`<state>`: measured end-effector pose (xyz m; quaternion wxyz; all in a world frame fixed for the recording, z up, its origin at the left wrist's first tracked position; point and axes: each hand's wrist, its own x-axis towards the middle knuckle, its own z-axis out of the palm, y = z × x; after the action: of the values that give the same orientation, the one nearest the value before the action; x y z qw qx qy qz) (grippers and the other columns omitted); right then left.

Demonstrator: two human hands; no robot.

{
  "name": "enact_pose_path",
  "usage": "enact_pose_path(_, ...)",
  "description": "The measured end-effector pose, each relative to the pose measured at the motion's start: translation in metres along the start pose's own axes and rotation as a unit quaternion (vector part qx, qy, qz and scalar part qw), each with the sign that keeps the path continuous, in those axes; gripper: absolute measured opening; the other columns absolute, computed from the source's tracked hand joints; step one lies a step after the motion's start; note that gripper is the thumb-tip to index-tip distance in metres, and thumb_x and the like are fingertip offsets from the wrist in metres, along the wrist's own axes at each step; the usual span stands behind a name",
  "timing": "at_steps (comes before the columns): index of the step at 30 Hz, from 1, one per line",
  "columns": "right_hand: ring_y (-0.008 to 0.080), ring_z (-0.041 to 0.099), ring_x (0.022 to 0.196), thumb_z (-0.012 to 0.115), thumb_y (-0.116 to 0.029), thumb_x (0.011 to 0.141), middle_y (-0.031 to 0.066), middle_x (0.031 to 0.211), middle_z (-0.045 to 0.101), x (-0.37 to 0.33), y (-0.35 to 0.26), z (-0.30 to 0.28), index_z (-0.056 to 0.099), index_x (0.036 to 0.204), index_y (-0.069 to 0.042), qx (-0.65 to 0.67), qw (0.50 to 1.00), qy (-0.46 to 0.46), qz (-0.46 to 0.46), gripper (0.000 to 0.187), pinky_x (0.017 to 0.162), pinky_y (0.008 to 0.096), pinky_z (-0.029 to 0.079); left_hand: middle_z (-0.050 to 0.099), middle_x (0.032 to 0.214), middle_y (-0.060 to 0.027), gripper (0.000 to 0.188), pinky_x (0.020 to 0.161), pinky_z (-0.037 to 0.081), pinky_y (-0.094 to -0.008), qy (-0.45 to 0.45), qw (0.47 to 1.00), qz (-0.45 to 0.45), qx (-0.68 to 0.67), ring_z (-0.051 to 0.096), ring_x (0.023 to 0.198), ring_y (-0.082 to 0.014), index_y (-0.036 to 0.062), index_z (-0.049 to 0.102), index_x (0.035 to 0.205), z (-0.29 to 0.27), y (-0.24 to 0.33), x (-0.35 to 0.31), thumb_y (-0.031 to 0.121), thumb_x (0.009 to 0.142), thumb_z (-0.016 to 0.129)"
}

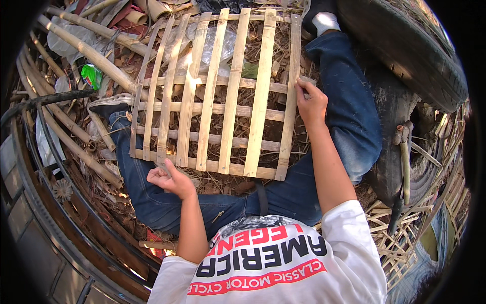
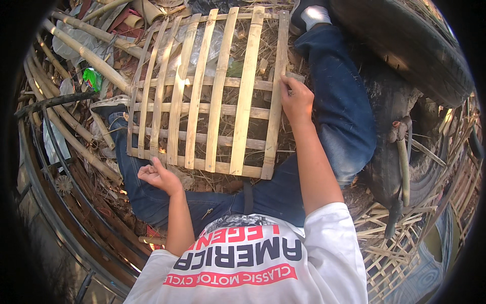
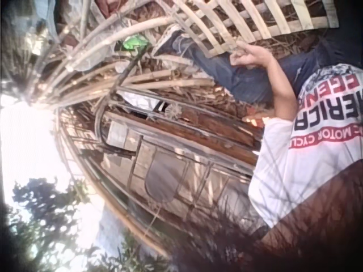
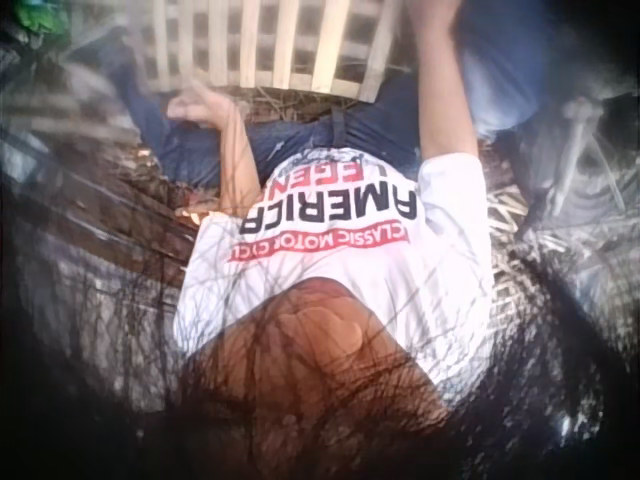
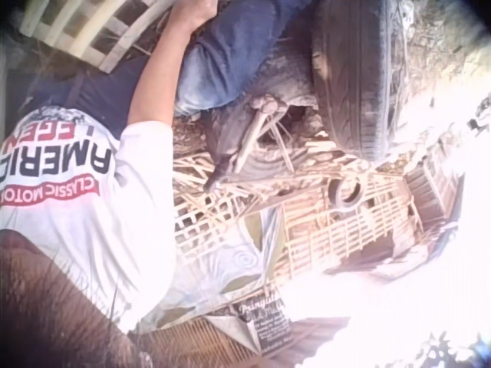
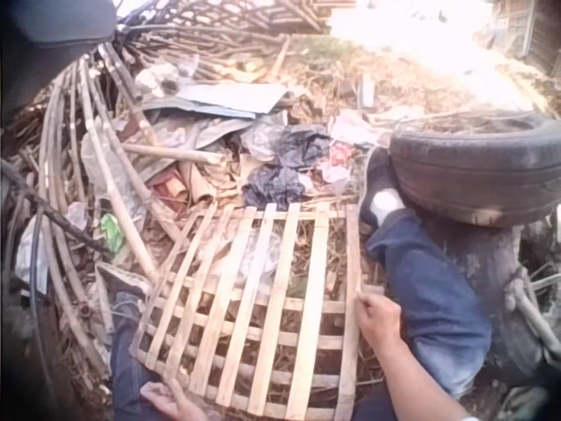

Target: The person is sitting on the ground and uses a hammer to nail pieces of a bamboo rack back into place.

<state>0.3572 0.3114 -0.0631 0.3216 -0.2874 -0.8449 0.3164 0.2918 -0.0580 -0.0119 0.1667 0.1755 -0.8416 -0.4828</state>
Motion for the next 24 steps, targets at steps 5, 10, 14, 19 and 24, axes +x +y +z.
enact_pose_path(5,0.0262,0.072,0.075,0.073,-0.008,0.084,0.0156,0.085,0.072,0.002,0.005,-0.005,0.073,0.097,-0.005,0.022,0.998,-0.006,0.055,0.013,0.067,0.0345,0.055,0.053,0.09,-0.0051,0.015,0.082,0.041,-0.0312,-0.362,0.878,0.313,-0.02,0.05,0.083,-0.0174,0.0029,0.059,0.103,0.089,0.109,-0.016,0.001,0.089,0.063)
enact_pose_path(10,0.0196,0.073,0.075,0.074,-0.008,0.083,0.0149,0.082,0.073,0.002,-0.007,0.0,0.074,0.099,-0.003,0.027,0.987,-0.02,0.156,0.016,0.068,0.0291,0.054,0.061,0.12,-0.0137,0.037,0.106,0.032,-0.0498,-0.458,0.753,0.465,0.083,0.053,0.119,-0.0314,0.004,0.059,0.123,0.212,0.118,-0.029,0.021,0.091,0.063)
enact_pose_path(14,0.0145,0.072,0.077,0.074,-0.007,0.085,0.0134,0.086,0.075,0.0,-0.005,-0.004,0.073,0.098,0.001,0.112,0.968,-0.039,0.221,0.016,0.069,0.0274,0.054,0.043,0.149,-0.0168,0.059,0.119,0.015,-0.0589,-0.503,0.661,0.52,0.198,0.03,0.146,-0.0311,0.0039,0.047,0.14,0.241,0.111,-0.039,0.035,0.093,0.061)
enact_pose_path(19,0.0166,0.073,0.079,0.074,-0.005,0.084,0.0138,0.088,0.075,0.001,-0.008,-0.01,0.073,0.098,0.001,0.103,0.968,-0.044,0.225,0.015,0.072,0.028,0.055,0.022,0.162,-0.0155,0.071,0.119,0.004,-0.0626,-0.561,0.62,0.513,0.196,0.021,0.149,-0.0362,0.0137,0.047,0.145,0.238,0.098,-0.033,0.047,0.085,0.067)
enact_pose_path(24,0.0219,0.075,0.076,0.074,-0.002,0.083,0.015,0.089,0.074,0.005,-0.018,-0.011,0.073,0.097,-0.001,0.043,0.985,-0.06,0.156,0.015,0.067,0.0298,0.057,0.021,0.162,-0.017,0.057,0.117,0.003,-0.0672,-0.542,0.604,0.538,0.228,0.023,0.148,-0.0372,0.0181,0.059,0.133,0.238,0.092,-0.037,0.048,0.085,0.067)
